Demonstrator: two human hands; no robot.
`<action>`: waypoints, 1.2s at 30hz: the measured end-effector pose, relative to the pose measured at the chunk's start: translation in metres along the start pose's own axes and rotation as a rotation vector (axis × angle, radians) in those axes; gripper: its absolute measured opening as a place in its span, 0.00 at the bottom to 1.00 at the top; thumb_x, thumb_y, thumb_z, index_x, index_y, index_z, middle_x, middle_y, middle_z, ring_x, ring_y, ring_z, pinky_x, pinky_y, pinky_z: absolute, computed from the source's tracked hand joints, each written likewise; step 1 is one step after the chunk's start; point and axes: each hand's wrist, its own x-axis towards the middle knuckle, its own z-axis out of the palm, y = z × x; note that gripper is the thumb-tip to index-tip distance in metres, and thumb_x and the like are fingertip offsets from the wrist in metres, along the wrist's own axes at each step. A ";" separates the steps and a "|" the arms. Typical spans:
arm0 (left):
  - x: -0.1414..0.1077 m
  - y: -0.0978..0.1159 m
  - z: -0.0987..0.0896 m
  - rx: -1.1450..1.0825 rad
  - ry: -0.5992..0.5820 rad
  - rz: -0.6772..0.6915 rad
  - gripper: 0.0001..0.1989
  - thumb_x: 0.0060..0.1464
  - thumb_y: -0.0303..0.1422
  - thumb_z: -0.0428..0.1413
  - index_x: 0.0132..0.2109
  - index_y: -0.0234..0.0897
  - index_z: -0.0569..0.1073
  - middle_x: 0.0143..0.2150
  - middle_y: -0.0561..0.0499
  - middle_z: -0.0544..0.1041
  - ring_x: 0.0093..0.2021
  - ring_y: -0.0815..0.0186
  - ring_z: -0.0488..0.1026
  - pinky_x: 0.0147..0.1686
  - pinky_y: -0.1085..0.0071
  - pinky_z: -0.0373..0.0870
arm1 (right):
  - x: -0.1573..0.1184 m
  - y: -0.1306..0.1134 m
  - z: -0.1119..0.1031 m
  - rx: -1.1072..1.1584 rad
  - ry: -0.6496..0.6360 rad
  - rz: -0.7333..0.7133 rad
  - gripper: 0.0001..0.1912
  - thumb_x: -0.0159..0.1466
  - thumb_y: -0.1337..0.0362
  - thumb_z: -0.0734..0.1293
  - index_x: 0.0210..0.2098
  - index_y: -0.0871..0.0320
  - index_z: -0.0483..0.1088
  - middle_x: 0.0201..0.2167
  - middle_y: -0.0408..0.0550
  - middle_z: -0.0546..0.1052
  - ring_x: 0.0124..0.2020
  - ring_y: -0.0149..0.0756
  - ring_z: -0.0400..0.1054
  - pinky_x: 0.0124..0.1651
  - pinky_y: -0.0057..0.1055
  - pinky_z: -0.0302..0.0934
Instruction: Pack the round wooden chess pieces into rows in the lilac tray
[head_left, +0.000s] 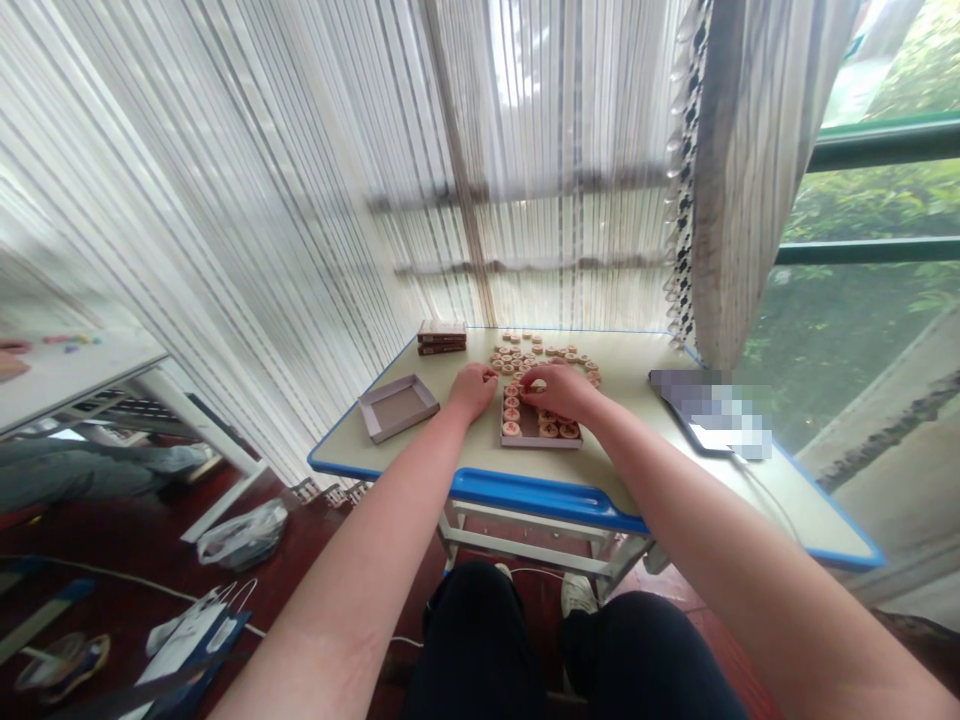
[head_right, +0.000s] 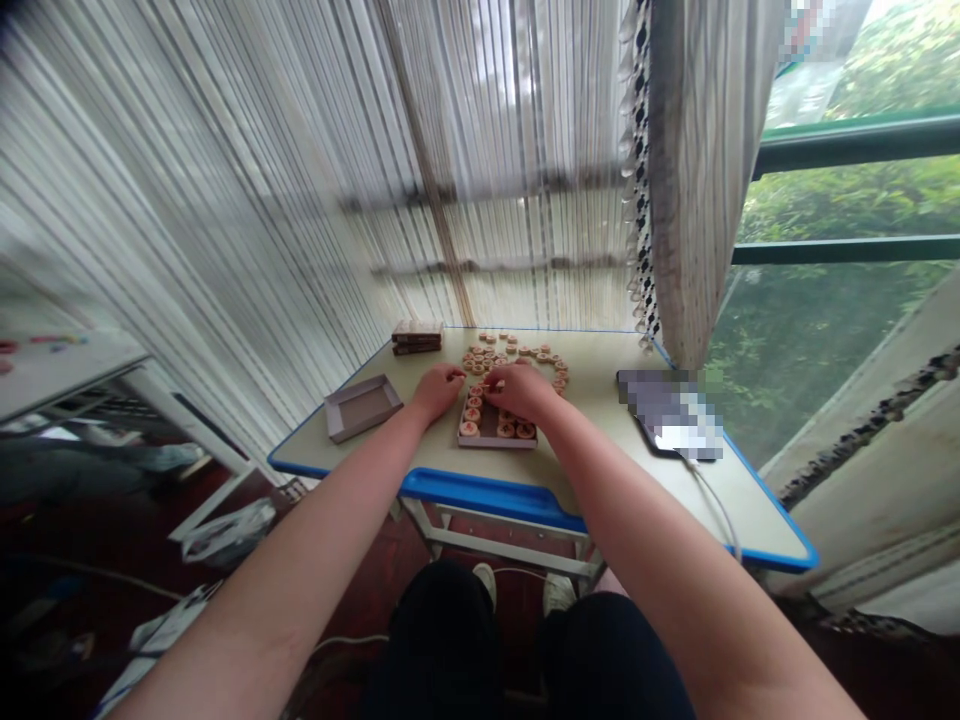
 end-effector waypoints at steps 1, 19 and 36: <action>0.000 0.000 0.000 0.002 0.001 0.006 0.12 0.50 0.31 0.49 0.37 0.34 0.76 0.41 0.45 0.76 0.43 0.63 0.70 0.47 0.71 0.64 | 0.001 0.000 0.000 -0.006 -0.006 0.007 0.13 0.53 0.57 0.67 0.38 0.50 0.74 0.37 0.43 0.77 0.45 0.41 0.64 0.45 0.32 0.58; 0.002 -0.001 0.001 -0.004 -0.019 -0.020 0.13 0.52 0.31 0.48 0.40 0.35 0.76 0.43 0.46 0.75 0.45 0.63 0.70 0.47 0.70 0.64 | 0.006 0.023 -0.005 0.110 0.216 0.201 0.15 0.58 0.57 0.62 0.42 0.54 0.73 0.43 0.46 0.75 0.46 0.39 0.65 0.48 0.33 0.57; 0.008 -0.003 0.003 -0.147 0.025 -0.203 0.13 0.50 0.34 0.49 0.37 0.34 0.76 0.31 0.47 0.78 0.30 0.66 0.73 0.34 0.73 0.66 | 0.079 0.044 0.004 -0.175 -0.246 0.262 0.13 0.50 0.61 0.69 0.35 0.54 0.76 0.34 0.47 0.77 0.36 0.38 0.69 0.38 0.28 0.61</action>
